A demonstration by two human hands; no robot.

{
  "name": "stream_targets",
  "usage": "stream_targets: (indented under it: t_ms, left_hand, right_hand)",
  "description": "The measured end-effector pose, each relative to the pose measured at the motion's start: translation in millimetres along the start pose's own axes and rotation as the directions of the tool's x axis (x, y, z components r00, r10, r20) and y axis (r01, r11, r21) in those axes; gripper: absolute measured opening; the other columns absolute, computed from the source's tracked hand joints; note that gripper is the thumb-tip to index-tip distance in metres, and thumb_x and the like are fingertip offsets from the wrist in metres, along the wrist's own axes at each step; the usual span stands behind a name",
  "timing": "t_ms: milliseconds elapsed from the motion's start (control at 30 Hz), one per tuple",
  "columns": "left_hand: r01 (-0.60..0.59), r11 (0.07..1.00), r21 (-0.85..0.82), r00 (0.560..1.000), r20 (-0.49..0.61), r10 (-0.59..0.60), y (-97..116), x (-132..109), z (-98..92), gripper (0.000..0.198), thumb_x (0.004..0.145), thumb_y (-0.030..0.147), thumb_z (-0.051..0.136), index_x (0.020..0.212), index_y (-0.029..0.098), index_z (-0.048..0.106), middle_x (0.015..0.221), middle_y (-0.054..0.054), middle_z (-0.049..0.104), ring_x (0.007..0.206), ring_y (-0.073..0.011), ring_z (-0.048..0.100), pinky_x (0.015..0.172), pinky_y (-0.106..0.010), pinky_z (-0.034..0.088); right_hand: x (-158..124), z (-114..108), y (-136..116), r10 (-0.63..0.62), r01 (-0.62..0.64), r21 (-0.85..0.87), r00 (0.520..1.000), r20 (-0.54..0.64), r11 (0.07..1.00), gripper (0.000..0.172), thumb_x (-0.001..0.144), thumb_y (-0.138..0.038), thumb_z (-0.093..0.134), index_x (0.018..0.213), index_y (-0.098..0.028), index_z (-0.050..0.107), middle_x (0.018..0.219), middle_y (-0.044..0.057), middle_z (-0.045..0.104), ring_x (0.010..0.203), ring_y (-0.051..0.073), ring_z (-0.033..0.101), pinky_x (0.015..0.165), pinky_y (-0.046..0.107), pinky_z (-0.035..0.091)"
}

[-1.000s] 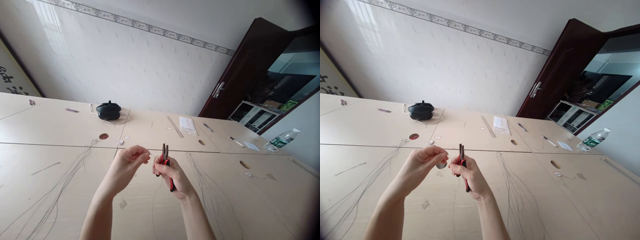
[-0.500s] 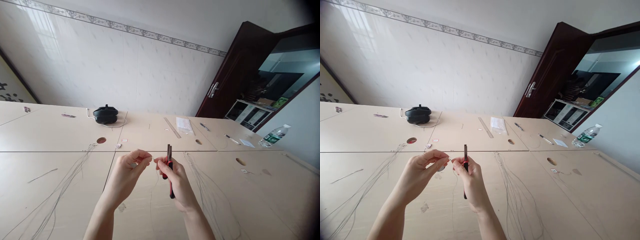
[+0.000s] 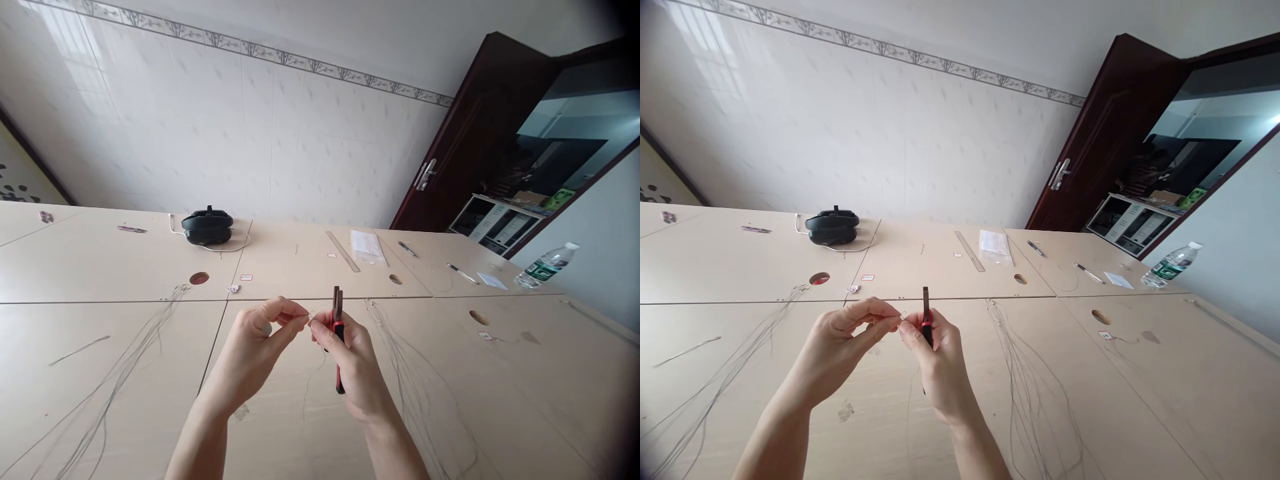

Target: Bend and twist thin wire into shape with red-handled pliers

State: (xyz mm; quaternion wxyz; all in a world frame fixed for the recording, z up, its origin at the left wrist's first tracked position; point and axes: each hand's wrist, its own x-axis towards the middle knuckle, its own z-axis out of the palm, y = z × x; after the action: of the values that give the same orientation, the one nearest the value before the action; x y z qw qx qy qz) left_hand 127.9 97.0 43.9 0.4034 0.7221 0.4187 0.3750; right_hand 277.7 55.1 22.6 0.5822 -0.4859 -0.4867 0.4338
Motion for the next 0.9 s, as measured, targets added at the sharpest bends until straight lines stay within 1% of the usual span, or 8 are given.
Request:
stream_targets:
  t_ms: [133, 267, 433, 500, 667, 767, 833, 900]
  left_hand:
    - [0.002, 1.000, -0.012, 1.000, 0.019, -0.002, -2.6, 0.0, 1.8, 0.019, 0.089, 0.039, 0.059, 0.081, 0.026, 0.070, 0.077, 0.002, 0.070, 0.076, -0.0158, 0.062, 0.069, -0.026, 0.048]
    - [0.012, 0.998, -0.057, 0.998, 0.065, -0.008, -5.9, 2.0, 0.5, 0.020, 0.088, 0.041, 0.060, 0.085, 0.025, 0.071, 0.082, 0.000, 0.073, 0.080, -0.0168, 0.064, 0.071, -0.026, 0.049]
    - [0.042, 0.995, -0.088, 0.999, 0.038, -0.038, -6.9, 2.8, -3.9, 0.025, 0.088, 0.046, 0.060, 0.095, 0.025, 0.071, 0.090, -0.002, 0.073, 0.082, -0.0182, 0.065, 0.069, -0.027, 0.049]
    - [0.044, 0.989, -0.141, 0.998, 0.061, -0.035, -5.8, 2.3, -4.7, 0.027, 0.089, 0.046, 0.059, 0.094, 0.023, 0.072, 0.088, -0.003, 0.073, 0.083, -0.0191, 0.065, 0.070, -0.028, 0.051]
    - [0.022, 0.930, -0.367, 0.987, 0.158, 0.039, -3.6, 1.1, -4.3, 0.020, 0.089, 0.038, 0.061, 0.090, 0.021, 0.072, 0.099, -0.006, 0.074, 0.094, -0.0208, 0.067, 0.086, -0.031, 0.054]
    - [0.046, 0.909, -0.414, 0.983, 0.181, 0.033, -4.1, 1.3, -4.8, 0.018, 0.089, 0.036, 0.063, 0.088, 0.021, 0.072, 0.101, -0.006, 0.074, 0.096, -0.0202, 0.067, 0.088, -0.031, 0.053]
    - [0.060, 0.902, -0.428, 0.983, 0.181, 0.021, -4.5, 1.8, -5.6, 0.018, 0.088, 0.035, 0.065, 0.097, 0.022, 0.072, 0.101, -0.006, 0.074, 0.095, -0.0199, 0.067, 0.087, -0.031, 0.053]
    - [0.057, 0.895, -0.443, 0.985, 0.172, 0.023, -4.4, 2.1, -6.2, 0.029, 0.087, 0.034, 0.067, 0.115, 0.024, 0.066, 0.097, -0.004, 0.073, 0.093, -0.0192, 0.068, 0.085, -0.031, 0.054]
  right_hand:
    - [-1.2, -2.2, 0.4, -0.049, 0.047, -0.080, 0.999, -0.023, 0.996, 0.026, 0.088, -0.043, 0.060, 0.075, -0.021, 0.057, 0.068, 0.000, 0.047, 0.065, 0.014, 0.040, 0.059, 0.028, 0.035]
    - [-2.0, -2.7, 0.7, -0.101, 0.097, -0.126, 0.995, -0.025, 0.987, 0.024, 0.090, -0.039, 0.059, 0.075, -0.021, 0.056, 0.067, -0.002, 0.046, 0.065, 0.014, 0.040, 0.061, 0.028, 0.034]
    - [-2.6, -1.0, 0.1, -0.147, 0.140, -0.181, 0.989, -0.023, 0.973, 0.020, 0.091, -0.036, 0.058, 0.077, -0.022, 0.055, 0.070, -0.001, 0.051, 0.066, 0.014, 0.044, 0.062, 0.028, 0.034]
    - [-3.9, 0.2, -0.2, -0.163, 0.157, -0.209, 0.986, -0.014, 0.965, 0.019, 0.091, -0.035, 0.058, 0.078, -0.022, 0.055, 0.072, -0.001, 0.052, 0.067, 0.015, 0.045, 0.063, 0.029, 0.034]
    - [-7.8, 2.3, -0.5, -0.163, 0.161, -0.259, 0.986, 0.015, 0.952, 0.022, 0.092, -0.037, 0.056, 0.076, -0.022, 0.052, 0.072, -0.001, 0.048, 0.069, 0.015, 0.045, 0.063, 0.029, 0.035]
    - [-7.7, 2.5, -0.3, -0.163, 0.163, -0.269, 0.986, 0.021, 0.949, 0.023, 0.092, -0.037, 0.056, 0.076, -0.022, 0.053, 0.072, -0.001, 0.049, 0.069, 0.015, 0.045, 0.063, 0.029, 0.035]
    - [-7.0, 2.1, 0.1, -0.165, 0.164, -0.273, 0.986, 0.019, 0.948, 0.021, 0.092, -0.037, 0.056, 0.078, -0.022, 0.055, 0.072, 0.000, 0.050, 0.069, 0.015, 0.046, 0.064, 0.029, 0.035]
    - [-6.5, 1.5, 0.5, -0.169, 0.166, -0.276, 0.986, 0.013, 0.947, 0.018, 0.092, -0.035, 0.057, 0.079, -0.022, 0.056, 0.073, 0.000, 0.052, 0.070, 0.016, 0.047, 0.064, 0.029, 0.035]
